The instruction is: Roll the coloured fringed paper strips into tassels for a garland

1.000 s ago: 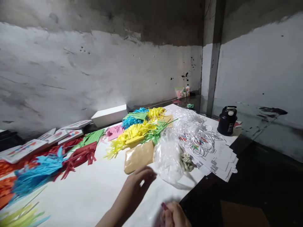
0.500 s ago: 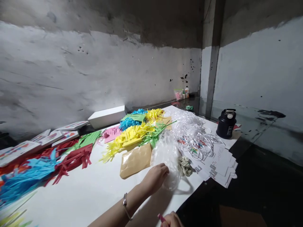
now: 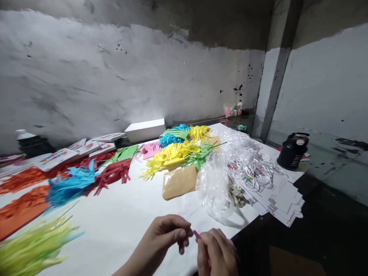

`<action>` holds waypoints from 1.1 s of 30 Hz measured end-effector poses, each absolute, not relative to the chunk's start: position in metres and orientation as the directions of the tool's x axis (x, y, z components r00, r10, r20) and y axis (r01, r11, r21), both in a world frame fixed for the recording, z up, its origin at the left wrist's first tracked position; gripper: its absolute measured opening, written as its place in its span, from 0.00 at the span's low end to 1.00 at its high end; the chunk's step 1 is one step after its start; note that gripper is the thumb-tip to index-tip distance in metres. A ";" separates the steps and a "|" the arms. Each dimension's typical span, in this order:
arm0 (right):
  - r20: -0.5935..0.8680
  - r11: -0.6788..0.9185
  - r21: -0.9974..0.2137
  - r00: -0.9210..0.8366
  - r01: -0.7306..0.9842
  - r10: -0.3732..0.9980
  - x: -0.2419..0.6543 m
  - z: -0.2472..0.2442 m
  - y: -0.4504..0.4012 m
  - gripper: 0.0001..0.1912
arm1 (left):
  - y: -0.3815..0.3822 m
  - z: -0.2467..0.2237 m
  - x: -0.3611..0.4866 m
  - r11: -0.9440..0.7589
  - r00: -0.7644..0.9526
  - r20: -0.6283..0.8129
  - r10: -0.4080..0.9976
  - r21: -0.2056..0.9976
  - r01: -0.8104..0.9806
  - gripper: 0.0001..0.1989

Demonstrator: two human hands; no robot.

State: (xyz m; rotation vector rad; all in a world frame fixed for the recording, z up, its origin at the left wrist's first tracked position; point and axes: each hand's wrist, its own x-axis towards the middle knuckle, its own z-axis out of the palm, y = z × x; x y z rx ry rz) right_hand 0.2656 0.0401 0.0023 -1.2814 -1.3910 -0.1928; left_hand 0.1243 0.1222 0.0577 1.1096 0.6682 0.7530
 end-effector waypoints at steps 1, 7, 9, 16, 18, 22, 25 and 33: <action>0.795 0.406 -0.506 0.229 0.761 0.561 0.260 0.008 0.042 0.11 | 0.115 0.058 0.116 0.280 0.560 -0.102 0.822 0.929 -0.242 0.12; 0.809 0.524 -0.445 0.076 0.726 0.583 0.222 0.016 0.047 0.12 | 0.093 0.054 0.074 0.132 0.388 -0.014 0.922 0.951 -0.279 0.08; 0.802 0.556 -0.479 0.082 0.679 0.592 0.212 0.013 0.046 0.12 | 0.088 0.053 0.063 0.135 0.360 -0.025 0.933 0.949 -0.284 0.07; 0.777 0.624 -0.449 -0.065 0.640 0.626 0.189 0.016 0.044 0.11 | 0.072 0.053 0.033 0.131 0.301 -0.033 0.953 0.941 -0.311 0.07; 0.776 0.619 -0.441 -0.069 0.650 0.626 0.184 0.018 0.044 0.11 | 0.067 0.053 0.026 0.111 0.284 -0.021 0.959 0.946 -0.305 0.07; 0.829 0.637 -0.332 -0.107 0.696 0.549 0.176 0.017 0.046 0.10 | 0.058 0.051 0.017 0.026 0.210 0.032 0.977 0.963 -0.268 0.02; 0.847 0.686 -0.211 -0.220 0.697 0.484 0.172 0.012 0.049 0.10 | 0.054 0.045 0.009 -0.064 0.175 0.105 0.979 0.971 -0.229 0.03; 0.778 0.783 -0.171 -0.406 0.598 0.480 0.170 0.028 0.050 0.12 | 0.058 0.037 -0.012 -0.275 0.345 0.269 0.899 0.961 -0.033 0.05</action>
